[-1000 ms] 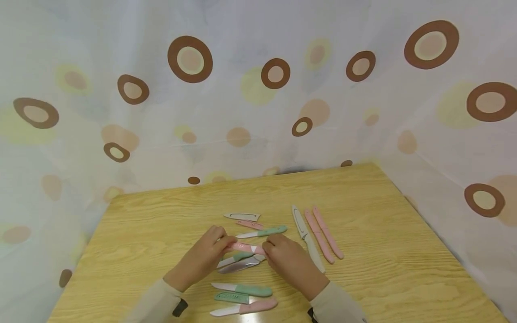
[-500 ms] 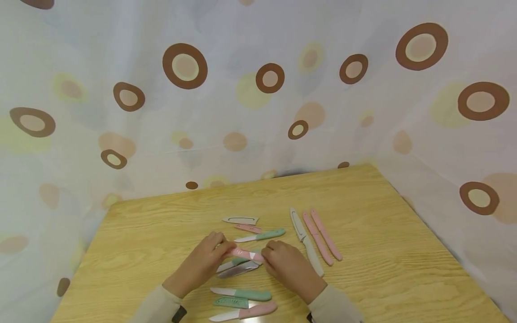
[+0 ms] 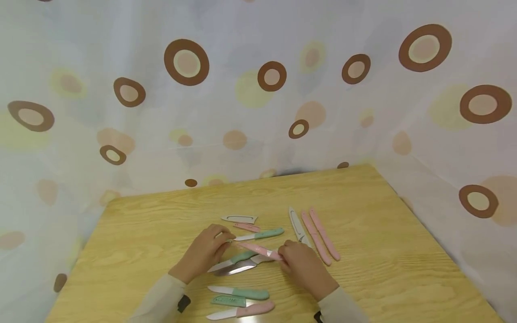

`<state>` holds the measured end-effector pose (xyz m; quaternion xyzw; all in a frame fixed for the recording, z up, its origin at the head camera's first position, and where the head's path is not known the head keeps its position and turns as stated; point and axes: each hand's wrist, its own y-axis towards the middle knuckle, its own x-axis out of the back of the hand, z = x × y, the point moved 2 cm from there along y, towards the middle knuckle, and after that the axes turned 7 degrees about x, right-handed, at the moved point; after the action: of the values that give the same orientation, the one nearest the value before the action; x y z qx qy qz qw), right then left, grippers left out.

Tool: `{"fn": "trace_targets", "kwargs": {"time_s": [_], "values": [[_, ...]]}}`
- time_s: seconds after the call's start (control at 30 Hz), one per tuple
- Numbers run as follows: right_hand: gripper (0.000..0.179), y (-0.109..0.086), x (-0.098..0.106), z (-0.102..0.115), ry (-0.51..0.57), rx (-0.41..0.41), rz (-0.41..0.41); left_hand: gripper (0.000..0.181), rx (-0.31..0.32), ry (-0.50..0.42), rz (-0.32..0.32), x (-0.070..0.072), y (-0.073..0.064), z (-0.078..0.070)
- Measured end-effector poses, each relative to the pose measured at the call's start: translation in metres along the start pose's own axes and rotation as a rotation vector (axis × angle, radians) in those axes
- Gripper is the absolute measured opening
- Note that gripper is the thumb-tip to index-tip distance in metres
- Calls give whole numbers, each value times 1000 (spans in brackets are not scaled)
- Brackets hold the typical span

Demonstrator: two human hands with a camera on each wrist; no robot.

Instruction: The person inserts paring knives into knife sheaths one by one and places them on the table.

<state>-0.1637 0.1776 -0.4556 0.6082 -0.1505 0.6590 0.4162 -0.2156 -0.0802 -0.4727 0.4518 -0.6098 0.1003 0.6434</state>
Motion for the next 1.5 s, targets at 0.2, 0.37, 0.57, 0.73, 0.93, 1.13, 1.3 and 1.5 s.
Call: {"fn": "trace_targets", "kwargs": {"time_s": [0.2, 0.37, 0.57, 0.73, 0.93, 1.13, 1.3, 1.5], "values": [[14, -17, 9, -31, 26, -128, -45, 12, 33, -19, 5, -9, 13, 13], [10, -33, 19, -59, 83, -329, -22, 14, 40, -21, 24, -12, 17, 19], [20, -51, 26, -95, 85, -526, -20, 14, 66, -31, 60, -14, 16, 22], [22, -59, 24, -110, 158, -656, 9, 14, 84, -38, 83, -14, 14, 23], [17, -58, 17, -118, 190, -749, 5, 12, 98, -33, 117, -15, 14, 23], [18, -55, 10, -118, 119, -735, -10, 11, 88, -25, 116, -16, 12, 24], [24, -51, 8, -118, 91, -711, -24, 9, 80, -15, 114, -17, 9, 24], [27, -50, 5, -117, 123, -726, -14, 8, 85, -4, 132, -18, 6, 25]]}}
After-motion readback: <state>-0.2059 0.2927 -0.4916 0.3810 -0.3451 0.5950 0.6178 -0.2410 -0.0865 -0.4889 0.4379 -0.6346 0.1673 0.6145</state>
